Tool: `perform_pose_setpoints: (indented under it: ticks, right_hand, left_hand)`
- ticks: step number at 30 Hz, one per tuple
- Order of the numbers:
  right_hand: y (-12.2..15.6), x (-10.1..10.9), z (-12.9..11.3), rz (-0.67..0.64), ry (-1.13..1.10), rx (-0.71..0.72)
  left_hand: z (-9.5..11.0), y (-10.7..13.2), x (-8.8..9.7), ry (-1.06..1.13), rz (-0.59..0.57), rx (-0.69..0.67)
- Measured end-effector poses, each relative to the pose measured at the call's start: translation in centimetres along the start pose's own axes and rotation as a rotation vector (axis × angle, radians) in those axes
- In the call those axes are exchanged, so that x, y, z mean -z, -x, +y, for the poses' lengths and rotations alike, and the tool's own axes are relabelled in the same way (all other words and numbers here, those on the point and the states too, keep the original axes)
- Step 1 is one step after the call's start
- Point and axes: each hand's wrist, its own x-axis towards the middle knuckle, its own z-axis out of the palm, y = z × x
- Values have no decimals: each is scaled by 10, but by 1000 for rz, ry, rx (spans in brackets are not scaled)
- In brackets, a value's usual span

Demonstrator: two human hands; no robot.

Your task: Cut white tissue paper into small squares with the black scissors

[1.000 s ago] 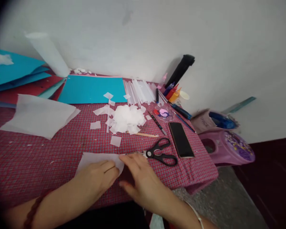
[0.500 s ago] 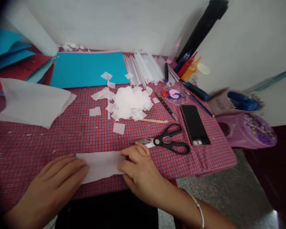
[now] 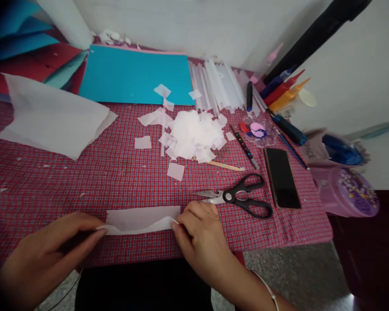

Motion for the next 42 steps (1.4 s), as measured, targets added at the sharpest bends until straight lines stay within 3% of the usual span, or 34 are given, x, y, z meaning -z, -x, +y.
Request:
perform_pose_setpoints:
  ticks: [4, 10, 20, 24, 30, 37, 42]
  right_hand:
    - [-5, -3, -3, 4, 74, -27]
    - [-9, -6, -6, 22, 142, -49]
    - [-14, -5, -6, 6, 187, -101]
    - [-20, 5, -7, -108, 239, -152]
    - [-31, 13, -13, -280, 306, -157]
    - [-37, 17, -18, -372, 317, -162]
    - [-34, 18, -19, -296, 148, -60]
  left_hand:
    - [3, -6, 0, 3, -65, 19]
    - [2, -7, -5, -113, -61, 29]
    - [-1, -13, -7, -253, -192, 128]
    - [-4, -15, -6, -274, -213, 217]
    - [-9, -14, -5, -271, -206, 186]
    - [-6, -20, -4, -246, -248, 172]
    - [-5, -24, 0, -213, -263, 166]
